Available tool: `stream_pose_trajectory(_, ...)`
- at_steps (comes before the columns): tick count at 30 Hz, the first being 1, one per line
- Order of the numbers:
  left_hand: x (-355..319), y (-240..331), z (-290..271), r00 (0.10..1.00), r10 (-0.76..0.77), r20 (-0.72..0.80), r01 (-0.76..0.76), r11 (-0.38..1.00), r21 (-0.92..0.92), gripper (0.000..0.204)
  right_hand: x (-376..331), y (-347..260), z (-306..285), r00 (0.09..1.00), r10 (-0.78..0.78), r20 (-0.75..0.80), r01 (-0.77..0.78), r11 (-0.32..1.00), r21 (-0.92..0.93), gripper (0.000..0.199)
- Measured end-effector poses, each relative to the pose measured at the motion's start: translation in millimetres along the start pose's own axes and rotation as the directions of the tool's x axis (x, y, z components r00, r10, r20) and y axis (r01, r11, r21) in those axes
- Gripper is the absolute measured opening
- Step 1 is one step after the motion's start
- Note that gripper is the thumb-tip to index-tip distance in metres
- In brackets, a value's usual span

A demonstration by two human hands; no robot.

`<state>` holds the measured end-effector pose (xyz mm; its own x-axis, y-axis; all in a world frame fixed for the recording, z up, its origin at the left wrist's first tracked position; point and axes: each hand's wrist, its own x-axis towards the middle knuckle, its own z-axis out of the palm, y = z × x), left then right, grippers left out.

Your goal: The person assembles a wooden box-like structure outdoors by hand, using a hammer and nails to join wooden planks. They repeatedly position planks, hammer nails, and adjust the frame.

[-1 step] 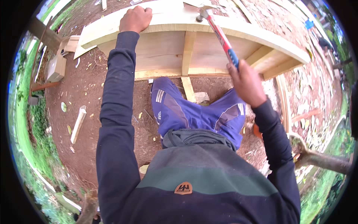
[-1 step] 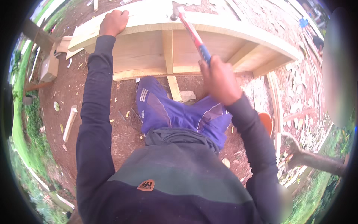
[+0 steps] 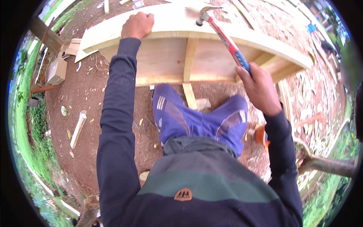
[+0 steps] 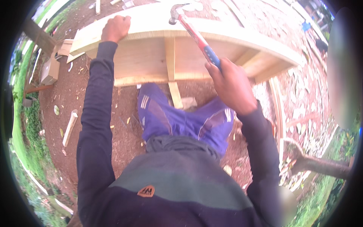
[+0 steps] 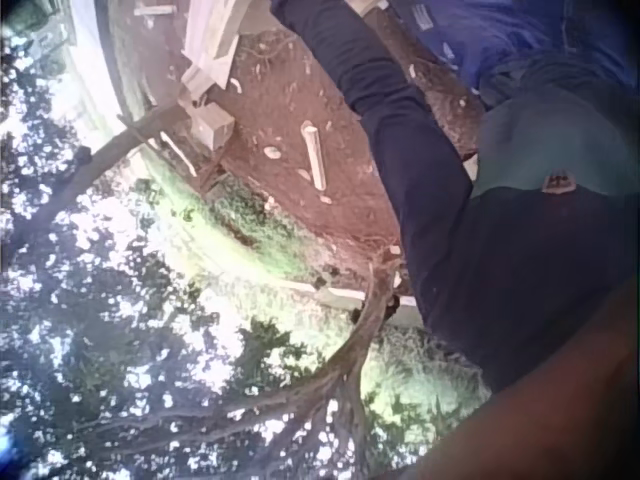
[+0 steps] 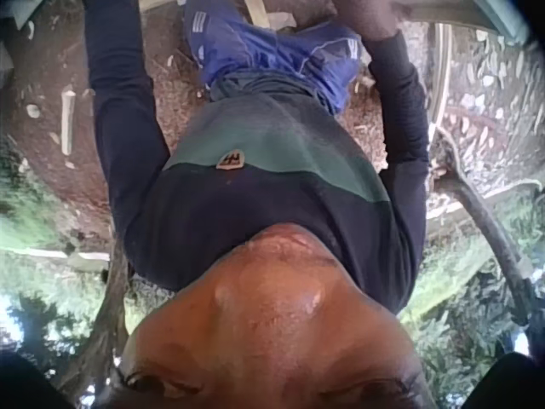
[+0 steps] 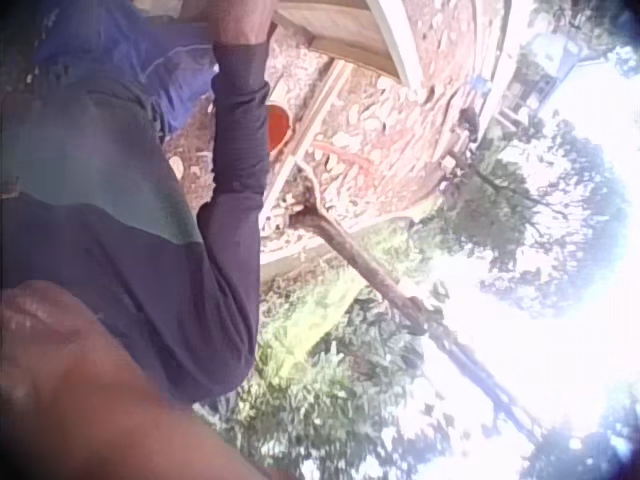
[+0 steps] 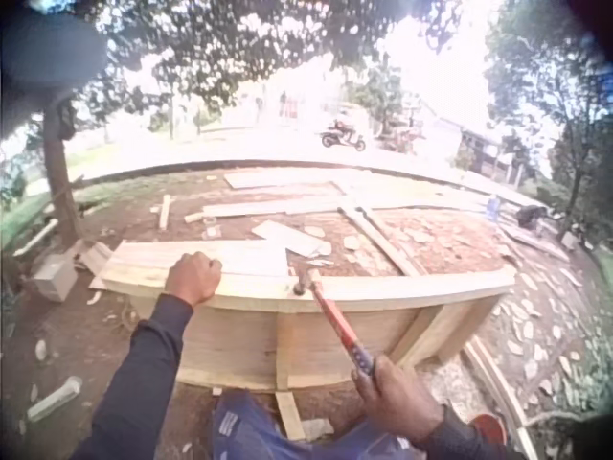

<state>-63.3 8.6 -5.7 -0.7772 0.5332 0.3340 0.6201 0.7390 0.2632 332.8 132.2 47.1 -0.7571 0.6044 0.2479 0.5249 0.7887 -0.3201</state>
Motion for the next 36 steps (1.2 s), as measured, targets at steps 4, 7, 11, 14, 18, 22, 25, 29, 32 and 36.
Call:
stream_pose_trajectory(4, 2.2, -26.1, -3.8, 0.999, -0.051, -0.002, 0.051, 0.999, -0.002, 0.05, 31.9, -18.0, -96.6, 0.987, 0.145, -0.067, -0.058, 0.715, 0.697, 0.026)
stream_pose_trajectory(7, 7.5, 2.1, -4.6, 1.0, 0.011, 0.021, -0.01, 0.999, -0.049, 0.05, 34.6, -33.3, -108.9, 0.931, 0.321, -0.175, -0.009, 0.498, 0.867, 0.025)
stream_pose_trajectory(11, 7.0, -13.1, 4.9, 0.998, -0.016, -0.053, 0.012, 0.997, -0.071, 0.049, 28.4, -67.2, -11.2, 0.855, 0.104, -0.509, 0.193, 0.845, 0.498, 0.031)
stream_pose_trajectory(14, -6.8, -4.9, 5.9, 0.999, 0.008, -0.036, -0.008, 1.0, -0.005, 0.049, -11.1, -35.3, -1.1, 0.983, 0.055, 0.174, -0.072, 0.993, 0.091, 0.038)
stream_pose_trajectory(18, 1.5, -19.1, -5.4, 1.0, -0.018, -0.016, 0.018, 1.0, -0.011, 0.051, 46.0, 15.2, -123.1, 0.87, -0.149, -0.471, 0.122, 0.989, -0.087, 0.032)
stream_pose_trajectory(22, 3.9, -5.2, -4.7, 1.0, 0.001, 0.007, -0.001, 1.0, -0.026, 0.052, 51.9, 59.4, -157.2, 0.782, 0.149, -0.605, -0.544, 0.636, -0.547, 0.019)
stream_pose_trajectory(25, 3.3, -10.5, -0.6, 1.0, -0.006, -0.012, 0.006, 1.0, -0.026, 0.051, 43.1, 44.0, -110.5, 0.887, 0.088, -0.454, -0.331, 0.806, -0.49, 0.023)
stream_pose_trajectory(29, 9.2, -18.6, -5.8, 0.998, -0.032, -0.046, 0.031, 0.999, -0.025, 0.052, 31.3, -10.1, -21.4, 0.947, -0.234, -0.219, 0.218, 0.971, -0.094, 0.032)
stream_pose_trajectory(32, 6.9, -19.8, 0.4, 0.997, -0.046, -0.067, 0.042, 0.997, -0.059, 0.051, 54.0, -1.9, -116.8, 0.818, -0.169, -0.549, 0.291, 0.946, 0.142, 0.018)
stream_pose_trajectory(36, 0.2, -16.9, 5.0, 0.998, -0.023, -0.057, 0.019, 0.998, -0.065, 0.049, 44.5, 0.2, -46.8, 0.747, -0.179, -0.64, 0.28, 0.958, 0.059, 0.02)
